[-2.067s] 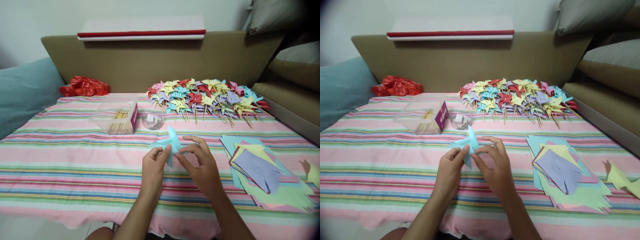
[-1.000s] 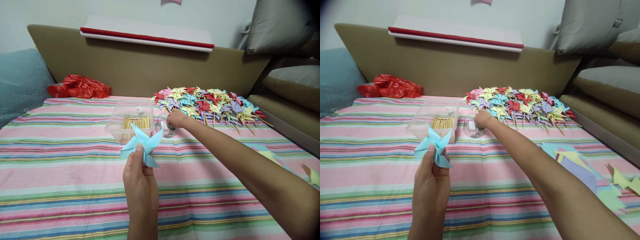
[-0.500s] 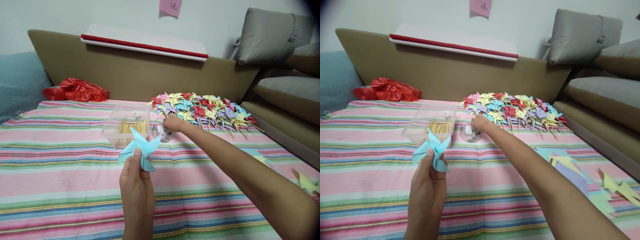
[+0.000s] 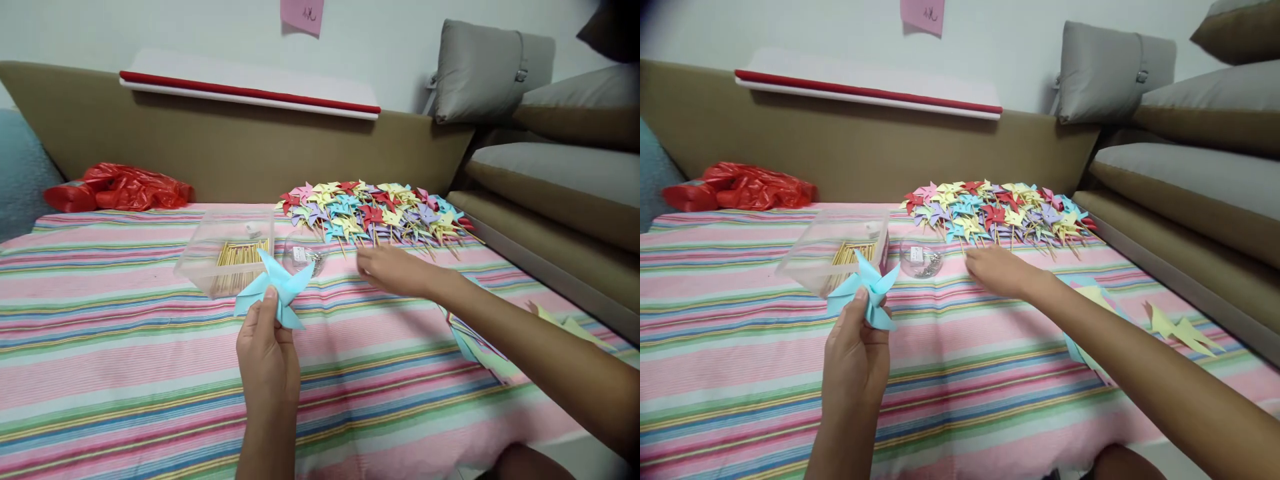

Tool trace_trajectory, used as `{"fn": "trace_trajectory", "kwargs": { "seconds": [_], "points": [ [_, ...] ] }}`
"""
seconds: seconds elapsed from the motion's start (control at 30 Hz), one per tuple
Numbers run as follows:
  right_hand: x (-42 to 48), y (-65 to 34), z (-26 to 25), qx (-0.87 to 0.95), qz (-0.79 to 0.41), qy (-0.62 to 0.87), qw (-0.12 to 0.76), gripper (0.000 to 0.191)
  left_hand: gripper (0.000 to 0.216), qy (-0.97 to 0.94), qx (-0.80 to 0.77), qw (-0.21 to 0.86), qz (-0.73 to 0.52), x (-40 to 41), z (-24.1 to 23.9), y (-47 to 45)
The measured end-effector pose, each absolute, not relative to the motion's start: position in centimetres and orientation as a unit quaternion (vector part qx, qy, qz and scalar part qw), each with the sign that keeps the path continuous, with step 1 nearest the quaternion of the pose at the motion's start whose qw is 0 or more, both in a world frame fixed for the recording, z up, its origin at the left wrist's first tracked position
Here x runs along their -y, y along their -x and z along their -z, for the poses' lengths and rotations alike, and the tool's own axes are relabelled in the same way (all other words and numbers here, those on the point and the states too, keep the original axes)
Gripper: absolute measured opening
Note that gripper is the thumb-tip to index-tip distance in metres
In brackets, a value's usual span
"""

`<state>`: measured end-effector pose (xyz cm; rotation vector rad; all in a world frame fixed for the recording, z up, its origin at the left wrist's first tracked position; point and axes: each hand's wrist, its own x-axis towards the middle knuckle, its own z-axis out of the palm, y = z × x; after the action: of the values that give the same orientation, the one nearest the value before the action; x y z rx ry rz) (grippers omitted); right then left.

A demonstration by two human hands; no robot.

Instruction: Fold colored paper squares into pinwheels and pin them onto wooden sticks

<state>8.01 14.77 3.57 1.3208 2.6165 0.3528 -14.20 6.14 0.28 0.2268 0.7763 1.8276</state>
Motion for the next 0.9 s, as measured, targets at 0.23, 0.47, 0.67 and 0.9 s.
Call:
{"fn": "trace_trajectory", "kwargs": {
  "seconds": [0.23,0.47,0.67,0.9],
  "points": [
    [-6.3,-15.0,2.1,-0.827,-0.083,-0.554,0.046,0.020,0.020,-0.164,-0.333,0.559,-0.741,-5.8,0.7,11.3],
    [-2.1,-14.6,7.1,-0.796,-0.065,-0.590,-0.120,0.043,0.029,-0.196,-0.356,0.569,-0.715,-5.6,2.0,9.3],
    [-2.4,-14.0,9.5,-0.784,-0.032,-0.581,-0.216,0.042,0.030,-0.229,-0.387,0.571,-0.687,-5.3,2.2,8.0],
    [-1.5,-14.7,6.2,-0.699,0.042,-0.642,-0.312,0.025,0.030,-0.327,-0.468,0.517,-0.637,-4.7,3.1,7.3]
  ]
}}
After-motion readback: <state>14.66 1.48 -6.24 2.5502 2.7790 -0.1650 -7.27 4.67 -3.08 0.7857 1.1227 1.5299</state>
